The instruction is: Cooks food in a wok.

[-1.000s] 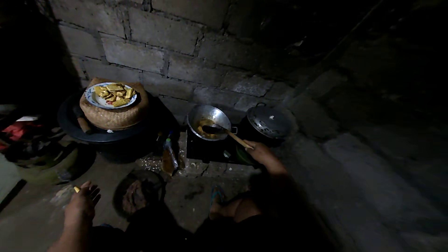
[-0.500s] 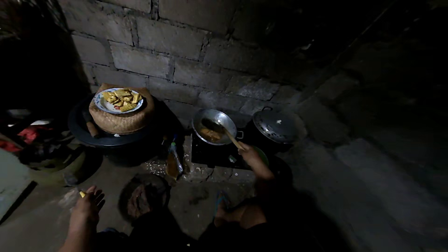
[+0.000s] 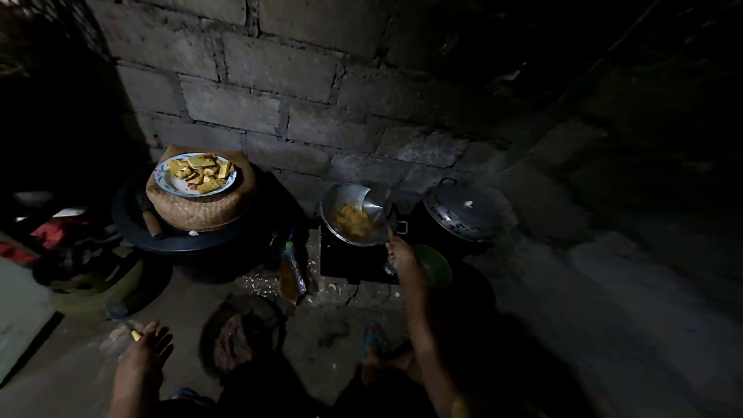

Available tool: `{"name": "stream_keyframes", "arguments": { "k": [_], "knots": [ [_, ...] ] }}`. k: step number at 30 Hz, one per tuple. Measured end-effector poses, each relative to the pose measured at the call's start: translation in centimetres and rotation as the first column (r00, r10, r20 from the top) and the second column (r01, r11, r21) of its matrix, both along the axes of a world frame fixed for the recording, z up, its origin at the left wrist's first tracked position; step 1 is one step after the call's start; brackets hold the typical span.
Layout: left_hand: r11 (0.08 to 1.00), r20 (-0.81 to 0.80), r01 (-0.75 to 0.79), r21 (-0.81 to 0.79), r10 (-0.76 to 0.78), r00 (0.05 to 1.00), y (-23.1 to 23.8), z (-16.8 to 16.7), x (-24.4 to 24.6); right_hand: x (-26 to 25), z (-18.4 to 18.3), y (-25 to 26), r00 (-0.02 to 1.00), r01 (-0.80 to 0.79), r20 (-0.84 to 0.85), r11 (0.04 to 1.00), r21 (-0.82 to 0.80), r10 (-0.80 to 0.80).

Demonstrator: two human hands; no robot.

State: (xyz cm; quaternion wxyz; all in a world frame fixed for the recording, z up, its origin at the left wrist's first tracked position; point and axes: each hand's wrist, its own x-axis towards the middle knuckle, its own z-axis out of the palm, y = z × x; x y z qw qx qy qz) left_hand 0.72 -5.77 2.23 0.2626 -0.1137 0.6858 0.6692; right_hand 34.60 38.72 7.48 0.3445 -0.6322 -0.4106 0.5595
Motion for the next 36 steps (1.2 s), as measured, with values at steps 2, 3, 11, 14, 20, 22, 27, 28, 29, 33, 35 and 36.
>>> {"name": "stream_keyframes", "arguments": {
  "k": [2, 3, 11, 14, 20, 22, 27, 28, 29, 33, 35, 36],
  "knots": [
    [1.000, 0.000, -0.008, -0.004, 0.008, 1.000, 0.1, 0.1, 0.1, 0.0, -0.8, 0.1, 0.999, -0.038, -0.036, 0.999, -0.031, 0.037],
    [1.000, -0.004, -0.010, -0.008, 0.010, 1.000, 0.2, 0.2, 0.1, 0.2, -0.8, 0.3, 0.996, -0.083, -0.014, 0.996, -0.036, 0.083],
    [1.000, -0.018, 0.014, 0.008, -0.013, 1.000, 0.4, 0.1, 0.3, 1.0, 5.7, 1.9, 0.603, -0.595, 0.634, 0.802, -0.047, 0.485],
    [1.000, -0.021, 0.004, 0.011, -0.004, 1.000, 0.3, -0.3, 0.1, 1.7, 7.6, 1.7, 0.470, -0.669, 0.741, 0.741, -0.054, 0.479],
    [1.000, -0.013, 0.018, 0.009, -0.017, 1.000, 0.0, 0.2, 0.2, 4.4, 9.9, -0.5, 0.375, -0.692, 0.816, 0.718, -0.068, 0.440],
    [1.000, -0.012, 0.016, 0.011, -0.016, 1.000, -0.1, 0.1, 0.2, 5.5, 10.2, -1.5, 0.383, -0.683, 0.810, 0.726, -0.076, 0.445],
    [1.000, -0.010, 0.008, 0.023, -0.008, 1.000, -0.1, 0.3, 0.4, 8.1, 9.6, -3.6, 0.496, -0.658, 0.754, 0.753, 0.002, 0.431],
    [1.000, -0.007, 0.005, 0.026, -0.005, 1.000, -0.1, 0.3, 0.4, 8.2, 9.5, -4.0, 0.531, -0.641, 0.738, 0.767, 0.030, 0.416],
    [1.000, -0.004, 0.007, 0.030, -0.007, 1.000, -0.1, 0.2, 0.4, 8.1, 9.4, -4.5, 0.563, -0.622, 0.722, 0.781, 0.049, 0.403],
    [0.999, -0.005, 0.019, 0.042, -0.019, 1.000, 0.1, 0.2, 0.3, 7.2, 8.3, -6.4, 0.663, -0.570, 0.629, 0.819, 0.071, 0.407],
    [0.999, -0.006, 0.014, 0.040, -0.013, 1.000, 0.2, 0.7, 0.7, 6.4, 6.9, -7.0, 0.666, -0.568, 0.615, 0.821, 0.051, 0.422],
    [0.999, -0.009, 0.025, 0.041, -0.024, 1.000, 0.2, 0.8, 0.8, 5.9, 5.9, -7.2, 0.661, -0.569, 0.618, 0.821, 0.041, 0.427]
  ]
}}
